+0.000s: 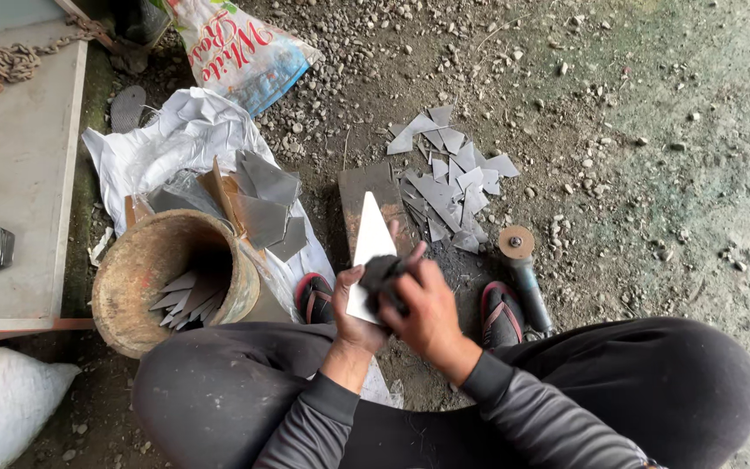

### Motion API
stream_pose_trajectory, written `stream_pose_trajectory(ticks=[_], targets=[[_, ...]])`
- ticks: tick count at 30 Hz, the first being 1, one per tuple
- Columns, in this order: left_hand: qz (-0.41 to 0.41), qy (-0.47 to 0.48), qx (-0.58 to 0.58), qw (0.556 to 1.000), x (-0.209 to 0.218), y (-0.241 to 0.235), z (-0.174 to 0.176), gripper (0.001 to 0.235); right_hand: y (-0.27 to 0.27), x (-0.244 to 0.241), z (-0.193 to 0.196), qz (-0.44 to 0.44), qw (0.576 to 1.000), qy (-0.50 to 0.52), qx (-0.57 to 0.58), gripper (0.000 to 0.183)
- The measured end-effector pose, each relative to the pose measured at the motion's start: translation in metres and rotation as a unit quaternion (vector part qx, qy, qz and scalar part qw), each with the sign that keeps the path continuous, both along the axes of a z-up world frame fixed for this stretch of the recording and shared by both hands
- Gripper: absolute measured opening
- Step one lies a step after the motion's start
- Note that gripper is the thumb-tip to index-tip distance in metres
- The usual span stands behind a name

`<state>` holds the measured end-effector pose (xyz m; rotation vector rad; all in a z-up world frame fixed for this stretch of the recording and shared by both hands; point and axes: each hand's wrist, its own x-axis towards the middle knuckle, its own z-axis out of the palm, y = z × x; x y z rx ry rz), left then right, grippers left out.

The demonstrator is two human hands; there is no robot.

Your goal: The person sits on the ground and repeatedly smooths the edges of small triangular metal pieces using a dark abrasive block. They pick up each piece from a pile, rub the edges, and place the finished pieces into a bucket.

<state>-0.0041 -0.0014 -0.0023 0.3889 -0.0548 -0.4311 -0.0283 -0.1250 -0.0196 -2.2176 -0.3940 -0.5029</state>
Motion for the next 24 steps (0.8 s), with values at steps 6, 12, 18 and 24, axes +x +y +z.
stream_pose_trajectory(ticks=[6,12,18,24], targets=[[0.004,0.004,0.032,0.999,-0.001,-0.006,-0.003,0.104,-0.012,0.014,0.001,-0.085,0.995,0.043,-0.017,0.030],[0.094,-0.002,0.053,0.994,0.012,0.003,0.007,0.109,0.001,-0.014,0.001,-0.006,0.996,0.075,-0.038,0.026],[-0.004,0.006,0.084,0.996,-0.005,-0.005,-0.019,0.097,-0.010,0.005,0.010,-0.055,0.998,0.000,-0.023,0.032],[-0.132,0.114,0.134,0.976,-0.019,-0.012,-0.047,0.073,-0.033,0.032,0.000,-0.156,0.986,0.022,0.046,0.026]])
